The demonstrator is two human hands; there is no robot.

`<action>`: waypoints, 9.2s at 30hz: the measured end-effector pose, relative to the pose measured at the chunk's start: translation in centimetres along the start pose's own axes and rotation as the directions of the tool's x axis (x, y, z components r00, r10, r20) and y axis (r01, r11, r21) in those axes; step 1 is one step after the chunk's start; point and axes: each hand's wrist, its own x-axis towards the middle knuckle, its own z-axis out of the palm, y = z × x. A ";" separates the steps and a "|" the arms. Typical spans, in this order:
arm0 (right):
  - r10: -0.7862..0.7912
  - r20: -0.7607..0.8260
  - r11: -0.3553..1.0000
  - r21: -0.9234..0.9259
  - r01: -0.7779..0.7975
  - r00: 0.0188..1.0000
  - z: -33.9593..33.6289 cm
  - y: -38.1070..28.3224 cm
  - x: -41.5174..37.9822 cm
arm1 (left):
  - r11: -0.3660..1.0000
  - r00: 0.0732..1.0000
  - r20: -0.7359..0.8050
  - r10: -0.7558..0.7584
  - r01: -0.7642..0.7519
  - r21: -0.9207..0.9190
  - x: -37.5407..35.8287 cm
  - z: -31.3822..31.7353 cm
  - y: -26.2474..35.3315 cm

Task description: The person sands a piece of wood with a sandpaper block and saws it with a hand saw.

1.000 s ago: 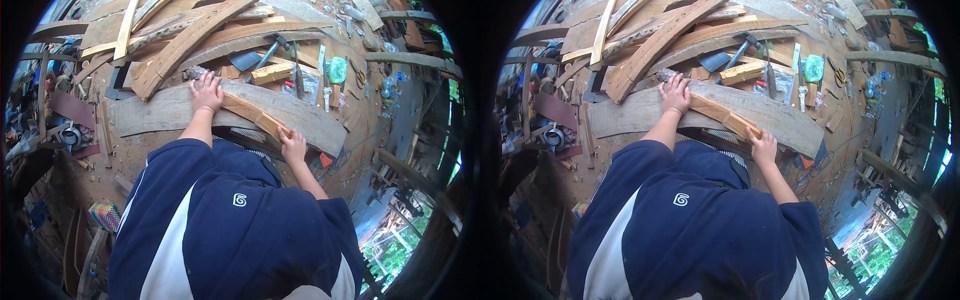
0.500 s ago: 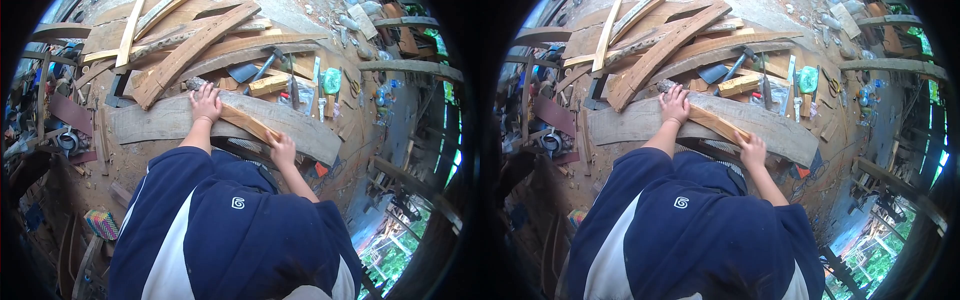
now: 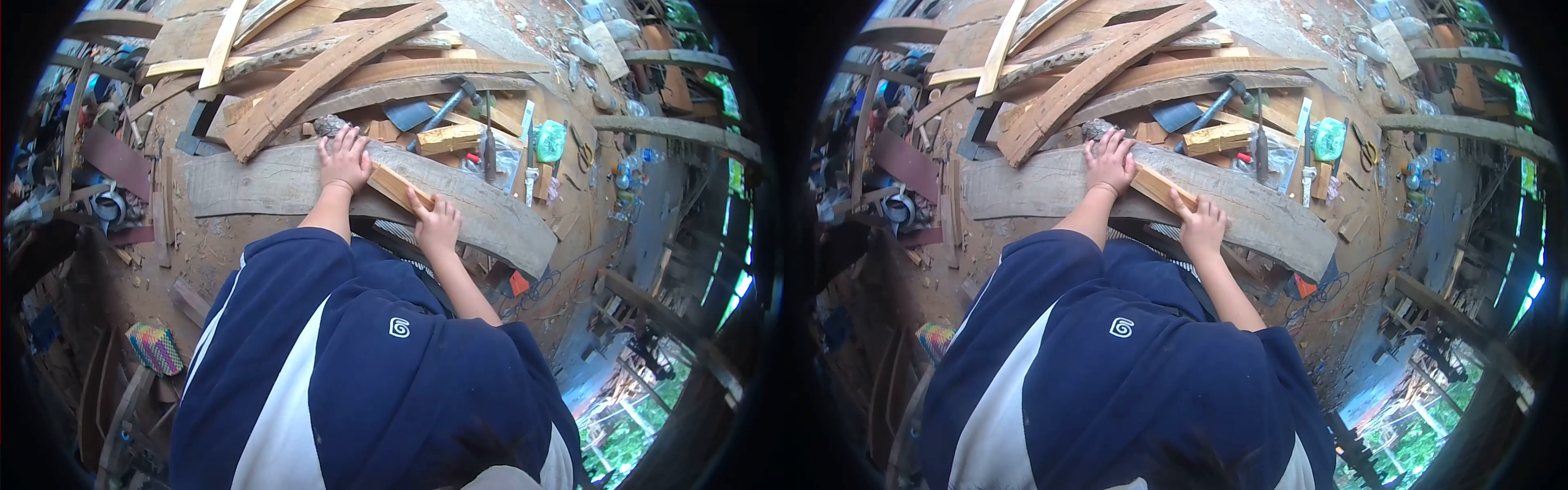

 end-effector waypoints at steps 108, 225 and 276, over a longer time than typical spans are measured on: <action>0.560 -0.061 0.824 0.143 -0.548 0.826 7.6 -0.7 8.6 | 0.811 0.868 -0.010 -0.497 0.468 0.352 31.4 -7.2 -21.2; 0.947 0.214 -0.320 0.598 -0.735 -0.238 9.3 34.7 -24.5 | 0.607 0.576 0.241 0.781 -0.791 -0.077 -10.9 10.2 39.3; 0.917 0.317 -0.047 0.691 -0.721 0.244 0.0 27.5 -33.9 | 0.848 0.722 0.471 0.507 -0.515 -0.124 -8.3 20.2 57.7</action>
